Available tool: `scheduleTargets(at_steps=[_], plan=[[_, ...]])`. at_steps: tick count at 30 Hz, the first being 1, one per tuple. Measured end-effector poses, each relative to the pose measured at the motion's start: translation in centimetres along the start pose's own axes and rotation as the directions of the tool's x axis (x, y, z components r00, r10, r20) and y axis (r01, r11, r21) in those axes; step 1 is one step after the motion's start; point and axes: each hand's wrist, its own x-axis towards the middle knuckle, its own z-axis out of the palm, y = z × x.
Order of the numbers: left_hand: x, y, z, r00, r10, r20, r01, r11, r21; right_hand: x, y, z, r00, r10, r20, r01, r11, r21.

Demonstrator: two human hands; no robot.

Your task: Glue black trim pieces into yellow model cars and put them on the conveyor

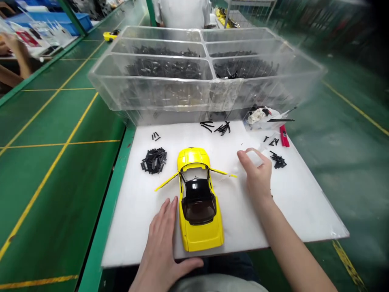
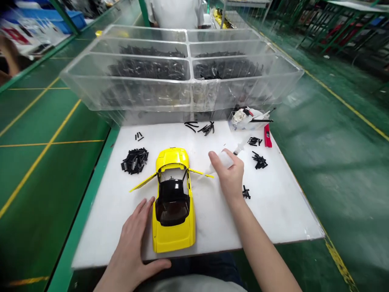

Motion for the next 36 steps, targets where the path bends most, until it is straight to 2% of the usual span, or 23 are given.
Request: scheduleTargets(at_steps=[2, 4, 8, 12, 18, 36], plan=[[-0.4, 0.1, 1.3, 0.995, 0.1, -0.021, -0.098, 0.989, 0.112, -0.3, 0.0, 0.2, 0.998, -0.059, 0.03, 0.062, 0.991, -0.115], [-0.1, -0.1, 1.9, 0.987, 0.152, -0.06, -0.14, 0.976, 0.167, -0.5, -0.1, 0.5, 0.993, -0.092, 0.067, 0.102, 0.98, -0.172], [0.5, -0.2, 2.1, 0.979, 0.167, -0.12, -0.142, 0.971, 0.193, -0.6, 0.0, 1.1, 0.985, -0.147, 0.088, 0.162, 0.965, -0.207], [0.4, -0.1, 2.1, 0.98, 0.158, -0.121, -0.132, 0.971, 0.201, -0.5, 0.3, 1.4, 0.981, -0.174, 0.084, 0.189, 0.955, -0.23], [0.5, -0.6, 1.8, 0.962, 0.237, -0.135, -0.207, 0.957, 0.205, -0.4, 0.5, 1.7, 0.97, -0.207, 0.127, 0.231, 0.948, -0.218], [0.8, -0.1, 1.5, 0.975, 0.196, -0.102, -0.176, 0.969, 0.176, -0.4, 0.7, 1.8, 0.973, -0.19, 0.131, 0.214, 0.956, -0.203]])
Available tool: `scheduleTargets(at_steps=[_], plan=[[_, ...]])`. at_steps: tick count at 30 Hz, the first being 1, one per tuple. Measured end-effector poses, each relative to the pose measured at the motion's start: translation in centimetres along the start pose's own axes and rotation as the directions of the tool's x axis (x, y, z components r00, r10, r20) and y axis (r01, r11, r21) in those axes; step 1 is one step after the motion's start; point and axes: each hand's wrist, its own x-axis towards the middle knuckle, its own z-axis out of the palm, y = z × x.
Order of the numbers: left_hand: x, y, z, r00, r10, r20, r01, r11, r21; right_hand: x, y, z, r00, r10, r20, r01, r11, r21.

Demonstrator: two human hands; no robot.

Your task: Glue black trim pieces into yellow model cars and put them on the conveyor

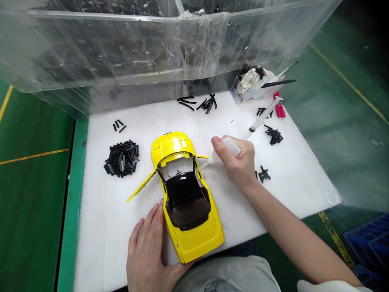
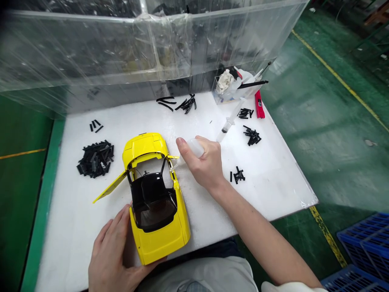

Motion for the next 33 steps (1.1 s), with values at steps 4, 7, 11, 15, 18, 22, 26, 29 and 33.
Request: scheduleTargets(at_steps=[4, 7, 11, 15, 18, 22, 26, 29, 33], plan=[[0.15, -0.04, 0.11, 1.0, 0.006, -0.005, -0.006, 1.0, -0.004, -0.02, 0.01, 0.01, 1.0, 0.01, -0.005, -0.01, 1.0, -0.01], [0.12, -0.04, 0.16, 1.0, -0.002, -0.004, 0.002, 1.0, -0.005, 0.02, -0.03, -0.03, 1.0, 0.001, 0.003, -0.001, 1.0, -0.019], [-0.01, -0.03, 0.12, 1.0, -0.003, -0.008, 0.003, 1.0, 0.0, 0.11, -0.09, -0.25, 1.0, 0.008, -0.021, -0.007, 1.0, 0.013], [-0.04, -0.02, 0.1, 1.0, 0.001, -0.01, -0.001, 1.0, 0.006, 0.04, -0.01, -0.59, 0.996, 0.079, -0.05, -0.075, 0.995, 0.071], [-0.07, 0.01, 0.09, 1.0, 0.003, -0.01, -0.003, 1.0, 0.011, -0.13, 0.04, -0.71, 0.997, 0.082, 0.007, -0.082, 0.995, 0.051], [-0.11, 0.02, 0.1, 1.0, 0.0, -0.014, 0.0, 1.0, 0.01, -0.27, 0.02, -0.7, 0.996, 0.079, 0.05, -0.08, 0.996, 0.024], [-0.13, 0.0, 0.11, 1.0, -0.013, -0.008, 0.014, 1.0, 0.015, -0.29, 0.07, -0.59, 0.997, 0.065, 0.052, -0.065, 0.998, -0.001], [-0.2, -0.02, 0.06, 1.0, -0.025, 0.005, 0.025, 1.0, 0.008, -0.3, 0.13, -0.49, 0.997, 0.046, 0.059, -0.046, 0.999, -0.014], [-0.27, -0.01, -0.04, 1.0, -0.02, 0.006, 0.02, 1.0, 0.002, -0.28, 0.04, -0.58, 0.998, 0.037, 0.045, -0.036, 0.999, -0.022]])
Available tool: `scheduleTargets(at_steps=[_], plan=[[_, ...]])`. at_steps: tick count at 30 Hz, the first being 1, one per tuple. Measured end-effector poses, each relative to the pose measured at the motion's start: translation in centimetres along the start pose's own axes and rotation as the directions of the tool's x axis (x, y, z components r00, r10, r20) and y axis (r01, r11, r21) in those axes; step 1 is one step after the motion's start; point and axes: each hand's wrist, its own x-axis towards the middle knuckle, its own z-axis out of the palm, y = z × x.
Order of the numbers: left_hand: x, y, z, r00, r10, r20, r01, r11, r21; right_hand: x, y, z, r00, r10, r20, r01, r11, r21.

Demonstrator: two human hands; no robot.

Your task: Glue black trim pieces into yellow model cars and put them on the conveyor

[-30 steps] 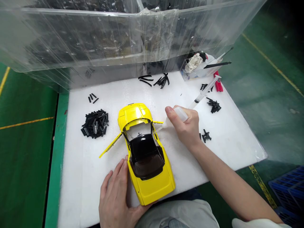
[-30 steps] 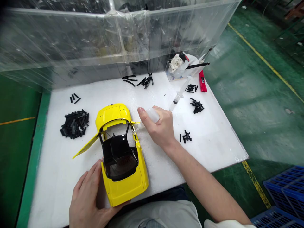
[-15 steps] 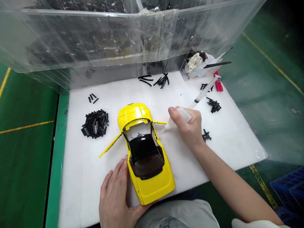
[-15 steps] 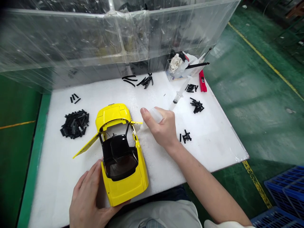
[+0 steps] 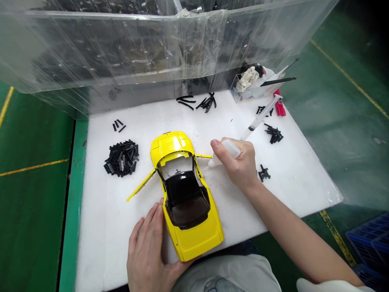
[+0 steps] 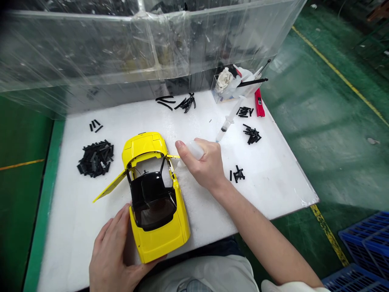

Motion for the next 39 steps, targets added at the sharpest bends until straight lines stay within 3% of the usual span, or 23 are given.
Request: scheduleTargets(at_steps=[7, 14, 19, 23, 27, 30, 33, 39], plan=[[0.2, 0.1, -0.1, 1.0, 0.011, 0.005, -0.011, 1.0, 0.007, 0.2, -0.1, -0.8, 0.991, 0.105, -0.084, -0.089, 0.981, 0.171], [0.2, -0.1, -0.1, 1.0, 0.002, 0.028, -0.002, 1.0, 0.006, 0.8, 0.9, -0.7, 0.971, 0.226, -0.08, -0.181, 0.91, 0.373], [0.0, 0.0, -1.2, 0.995, -0.067, 0.069, 0.077, 0.984, -0.161, 1.4, -0.2, -0.7, 0.969, 0.239, -0.058, -0.185, 0.865, 0.466], [0.8, -0.4, -1.8, 0.957, -0.27, 0.102, 0.288, 0.898, -0.332, 1.2, -2.6, -0.7, 0.988, 0.112, -0.105, -0.057, 0.903, 0.426], [2.5, -1.2, -1.3, 0.906, -0.42, -0.053, 0.381, 0.864, -0.33, 0.5, -5.6, 1.3, 0.989, -0.106, -0.099, 0.129, 0.954, 0.271], [3.2, -1.6, -1.0, 0.889, -0.448, -0.095, 0.389, 0.848, -0.36, 0.0, -7.0, 3.8, 0.971, -0.24, 0.015, 0.237, 0.965, 0.111], [3.0, -1.6, -0.9, 0.888, -0.452, -0.087, 0.387, 0.835, -0.391, -0.3, -7.1, 6.0, 0.913, -0.388, 0.124, 0.395, 0.918, -0.043], [2.5, -1.7, -0.4, 0.895, -0.424, -0.139, 0.331, 0.84, -0.431, -0.7, -6.4, 7.3, 0.816, -0.521, 0.251, 0.574, 0.784, -0.237]])
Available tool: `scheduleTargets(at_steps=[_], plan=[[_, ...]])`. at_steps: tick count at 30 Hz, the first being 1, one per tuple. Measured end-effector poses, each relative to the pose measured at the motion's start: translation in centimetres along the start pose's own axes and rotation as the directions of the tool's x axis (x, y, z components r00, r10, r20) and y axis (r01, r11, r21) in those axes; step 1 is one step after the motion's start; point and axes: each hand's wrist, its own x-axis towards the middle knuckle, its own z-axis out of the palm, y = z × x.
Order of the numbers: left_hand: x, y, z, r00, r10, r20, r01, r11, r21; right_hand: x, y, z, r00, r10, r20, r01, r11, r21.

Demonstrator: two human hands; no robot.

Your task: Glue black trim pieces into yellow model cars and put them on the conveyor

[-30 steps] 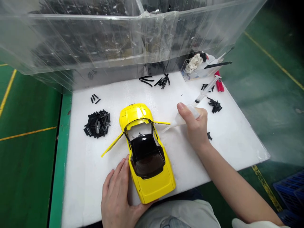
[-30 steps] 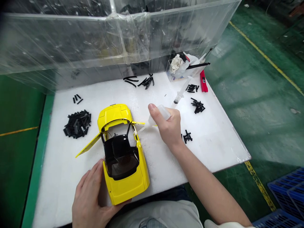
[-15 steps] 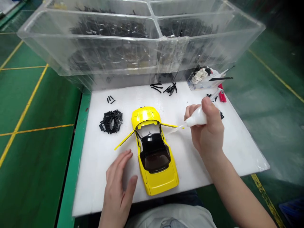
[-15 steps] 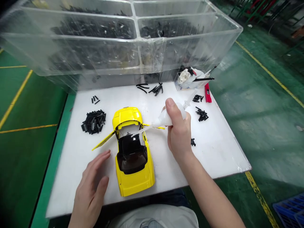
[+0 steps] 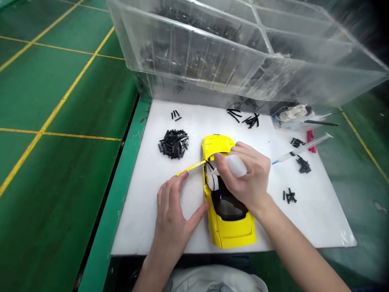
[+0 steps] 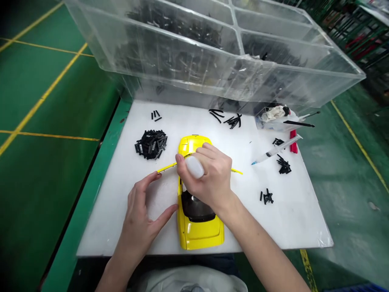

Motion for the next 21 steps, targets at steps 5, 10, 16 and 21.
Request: scheduleTargets(at_steps=[5, 10, 16, 21], plan=[[-0.02, -0.05, 0.03, 1.0, 0.021, 0.015, -0.021, 1.0, 0.015, 0.05, -0.26, -0.08, 0.996, -0.068, 0.064, 0.073, 0.994, -0.076], [0.01, 0.05, -0.07, 0.999, 0.035, 0.03, -0.036, 0.999, 0.033, 0.05, -0.41, 0.08, 0.992, -0.085, 0.095, 0.092, 0.993, -0.078], [0.03, 0.05, -0.12, 0.998, 0.058, 0.025, -0.059, 0.997, 0.059, -0.11, -0.58, -0.11, 0.995, -0.067, 0.073, 0.072, 0.994, -0.079], [0.03, 0.05, -0.22, 0.997, 0.071, 0.027, -0.072, 0.995, 0.063, -0.57, -0.77, -0.52, 0.999, -0.034, 0.03, 0.035, 0.999, -0.039]])
